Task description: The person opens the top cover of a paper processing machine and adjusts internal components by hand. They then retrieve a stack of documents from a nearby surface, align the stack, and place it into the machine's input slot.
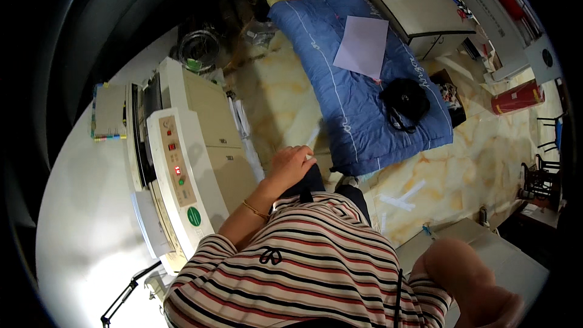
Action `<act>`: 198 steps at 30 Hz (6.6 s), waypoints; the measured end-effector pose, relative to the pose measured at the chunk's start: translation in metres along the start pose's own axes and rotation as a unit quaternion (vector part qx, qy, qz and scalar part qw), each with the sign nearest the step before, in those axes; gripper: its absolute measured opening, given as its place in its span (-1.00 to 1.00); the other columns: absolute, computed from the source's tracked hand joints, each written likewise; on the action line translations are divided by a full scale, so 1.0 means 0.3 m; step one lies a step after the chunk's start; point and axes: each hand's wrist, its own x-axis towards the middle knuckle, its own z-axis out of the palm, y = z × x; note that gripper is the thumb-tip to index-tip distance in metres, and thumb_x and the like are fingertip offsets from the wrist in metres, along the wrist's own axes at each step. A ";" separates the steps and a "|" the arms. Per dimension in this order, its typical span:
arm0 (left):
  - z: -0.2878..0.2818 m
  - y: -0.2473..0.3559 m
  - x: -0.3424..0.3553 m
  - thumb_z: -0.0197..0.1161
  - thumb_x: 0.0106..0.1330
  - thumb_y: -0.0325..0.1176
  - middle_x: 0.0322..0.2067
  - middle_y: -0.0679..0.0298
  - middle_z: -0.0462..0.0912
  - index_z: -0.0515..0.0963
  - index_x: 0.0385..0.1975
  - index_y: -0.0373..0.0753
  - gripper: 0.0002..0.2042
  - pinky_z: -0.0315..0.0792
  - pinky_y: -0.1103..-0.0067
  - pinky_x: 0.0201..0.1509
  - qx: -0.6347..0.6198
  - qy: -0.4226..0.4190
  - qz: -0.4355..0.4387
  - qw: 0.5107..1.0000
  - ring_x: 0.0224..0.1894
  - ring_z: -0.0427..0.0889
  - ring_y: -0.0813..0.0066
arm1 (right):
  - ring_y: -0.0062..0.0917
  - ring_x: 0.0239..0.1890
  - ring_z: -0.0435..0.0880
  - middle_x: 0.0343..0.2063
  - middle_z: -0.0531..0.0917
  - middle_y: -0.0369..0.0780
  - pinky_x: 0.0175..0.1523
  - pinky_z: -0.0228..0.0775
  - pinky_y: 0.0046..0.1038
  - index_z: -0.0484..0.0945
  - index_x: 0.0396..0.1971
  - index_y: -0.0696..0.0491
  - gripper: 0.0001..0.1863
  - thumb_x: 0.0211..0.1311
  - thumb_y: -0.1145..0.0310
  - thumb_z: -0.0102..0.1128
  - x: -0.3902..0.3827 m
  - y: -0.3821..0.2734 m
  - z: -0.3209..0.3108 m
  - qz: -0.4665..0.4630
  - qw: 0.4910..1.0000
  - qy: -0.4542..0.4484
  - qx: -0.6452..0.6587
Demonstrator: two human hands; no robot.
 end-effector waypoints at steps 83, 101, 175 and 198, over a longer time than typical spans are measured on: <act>-0.524 0.752 0.478 0.32 0.10 -0.44 -0.46 0.35 0.56 0.54 -0.40 -0.13 -0.89 0.20 0.32 0.19 -0.037 0.172 0.511 0.841 -0.30 0.54 0.39 | -0.19 0.31 0.18 0.27 0.20 -0.04 0.36 0.03 -0.26 0.05 0.32 0.09 0.21 -0.41 0.19 0.64 -0.759 -0.219 -0.547 0.462 0.685 0.019 -0.563; -0.788 0.220 0.514 0.11 0.37 -0.36 -0.40 0.49 0.53 0.48 -0.23 -0.25 -0.88 0.29 0.77 -0.23 -0.438 0.107 0.289 0.844 -0.38 0.41 0.79 | -0.64 -0.34 0.44 -0.43 0.55 -0.31 -0.20 0.34 -0.55 0.53 -0.30 0.11 -0.79 0.08 0.43 0.35 -0.466 -0.194 -0.342 0.604 0.736 -0.036 -0.302; -0.568 0.517 0.134 0.26 0.25 -0.38 -0.44 0.35 0.68 0.64 -0.20 -0.29 -0.82 0.46 0.70 -0.28 -0.349 -0.173 0.299 0.871 -0.33 0.56 0.72 | -0.43 -0.29 0.60 -0.48 0.61 -0.32 0.22 0.22 -0.23 0.52 -0.53 0.02 -0.76 -0.14 0.40 0.47 -0.315 -0.139 0.066 0.437 0.750 -0.197 -0.456; -0.455 0.518 0.167 0.26 0.26 -0.35 -0.39 0.32 0.70 0.66 -0.20 -0.28 -0.80 0.43 0.72 -0.22 -0.406 -0.119 0.229 0.877 -0.33 0.56 0.70 | -0.51 -0.33 0.62 -0.50 0.64 -0.32 0.27 0.16 -0.17 0.60 -0.53 0.02 -0.85 -0.15 0.42 0.42 -0.310 -0.095 -0.044 0.383 0.723 -0.234 -0.525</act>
